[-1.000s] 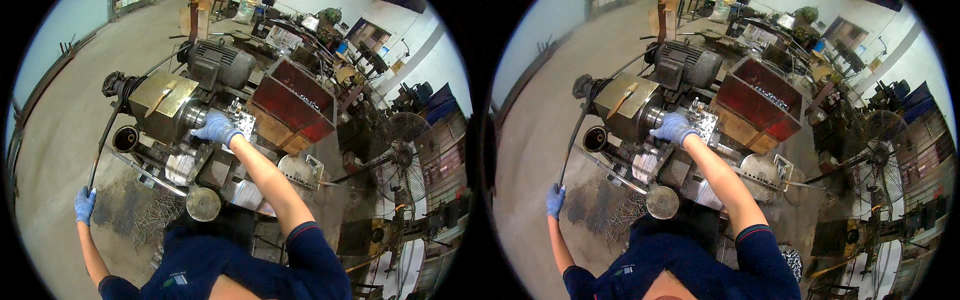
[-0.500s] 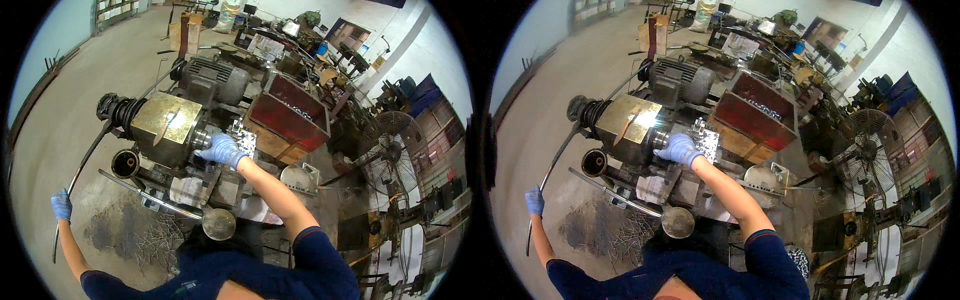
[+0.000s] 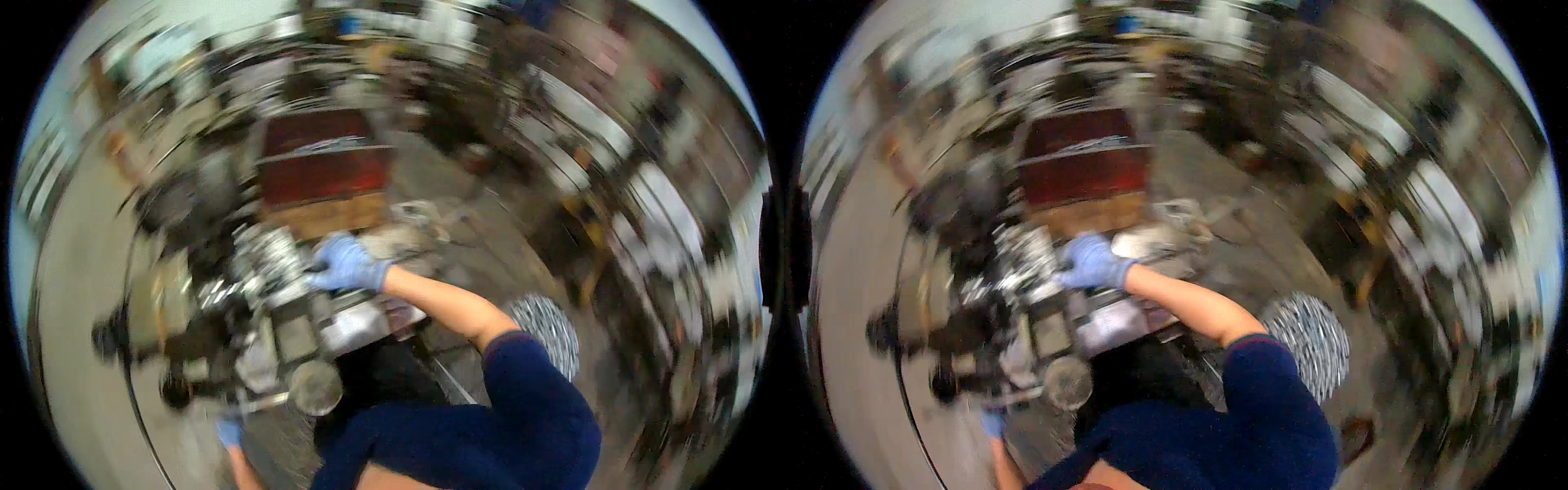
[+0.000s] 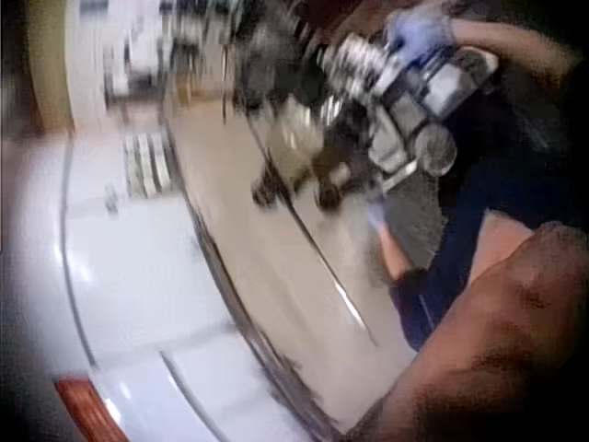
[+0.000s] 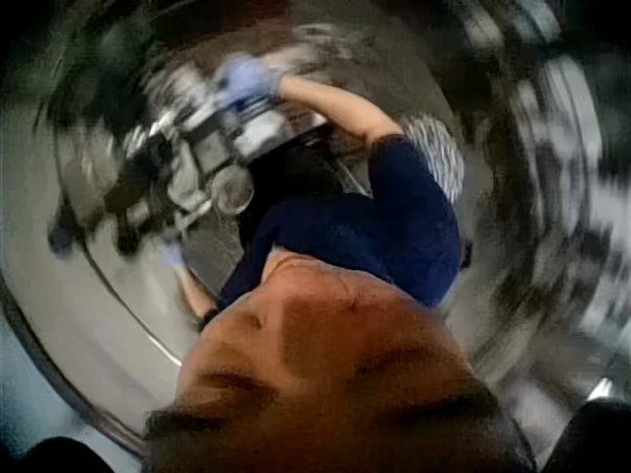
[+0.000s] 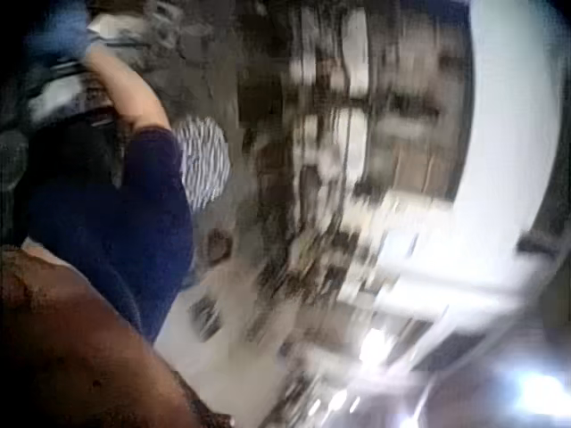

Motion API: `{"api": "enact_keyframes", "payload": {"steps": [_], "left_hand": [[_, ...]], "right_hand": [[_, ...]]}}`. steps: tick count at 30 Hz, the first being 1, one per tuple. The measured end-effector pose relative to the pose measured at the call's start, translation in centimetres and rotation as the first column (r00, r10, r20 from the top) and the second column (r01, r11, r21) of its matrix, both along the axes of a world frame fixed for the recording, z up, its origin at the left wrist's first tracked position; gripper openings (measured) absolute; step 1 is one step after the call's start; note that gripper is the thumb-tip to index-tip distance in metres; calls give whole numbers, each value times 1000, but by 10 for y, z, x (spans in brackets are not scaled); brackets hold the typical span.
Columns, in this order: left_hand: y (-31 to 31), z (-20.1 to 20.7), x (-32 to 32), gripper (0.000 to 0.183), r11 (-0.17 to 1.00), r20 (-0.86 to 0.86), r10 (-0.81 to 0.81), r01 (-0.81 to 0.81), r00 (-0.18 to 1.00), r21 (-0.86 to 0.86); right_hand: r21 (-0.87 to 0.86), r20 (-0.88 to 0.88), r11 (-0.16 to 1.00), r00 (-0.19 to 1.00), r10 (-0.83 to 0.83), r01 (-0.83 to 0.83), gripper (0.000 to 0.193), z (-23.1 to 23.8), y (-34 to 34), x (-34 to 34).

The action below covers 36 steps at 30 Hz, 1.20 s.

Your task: The person operates a lathe to thread and shape metal pins, picking them from a container and placing them into the machine chuck before removing the finished pieces.

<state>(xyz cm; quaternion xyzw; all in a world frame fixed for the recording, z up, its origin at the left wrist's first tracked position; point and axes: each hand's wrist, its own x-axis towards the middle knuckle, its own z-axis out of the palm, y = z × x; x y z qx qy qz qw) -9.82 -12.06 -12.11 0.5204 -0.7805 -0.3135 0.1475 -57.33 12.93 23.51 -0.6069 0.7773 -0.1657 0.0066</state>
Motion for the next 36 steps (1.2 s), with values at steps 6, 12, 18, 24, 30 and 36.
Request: {"api": "enact_keyframes", "payload": {"steps": [6,12,18,24,30,36], "left_hand": [[14,52,-159,35,987,-32,-160,160,987,7],[30,108,-216,33,980,-114,-197,199,974,8],[41,121,-245,31,978,-132,-193,202,972,53],[43,131,-264,29,982,-108,-162,171,981,77],[44,140,-274,28,986,-97,-132,141,986,90],[45,146,-281,26,987,-120,-116,128,986,95]], "right_hand": [[51,66,898,895,-441,438,46,-21,113,-42],[186,-10,736,750,-661,651,45,-52,191,-130],[208,-239,686,716,-656,697,35,-94,224,-206],[309,-200,691,755,-625,654,39,-118,207,-224],[318,-248,585,661,-708,746,36,-126,198,-229],[279,-188,592,647,-739,756,32,-137,217,-213]]}}
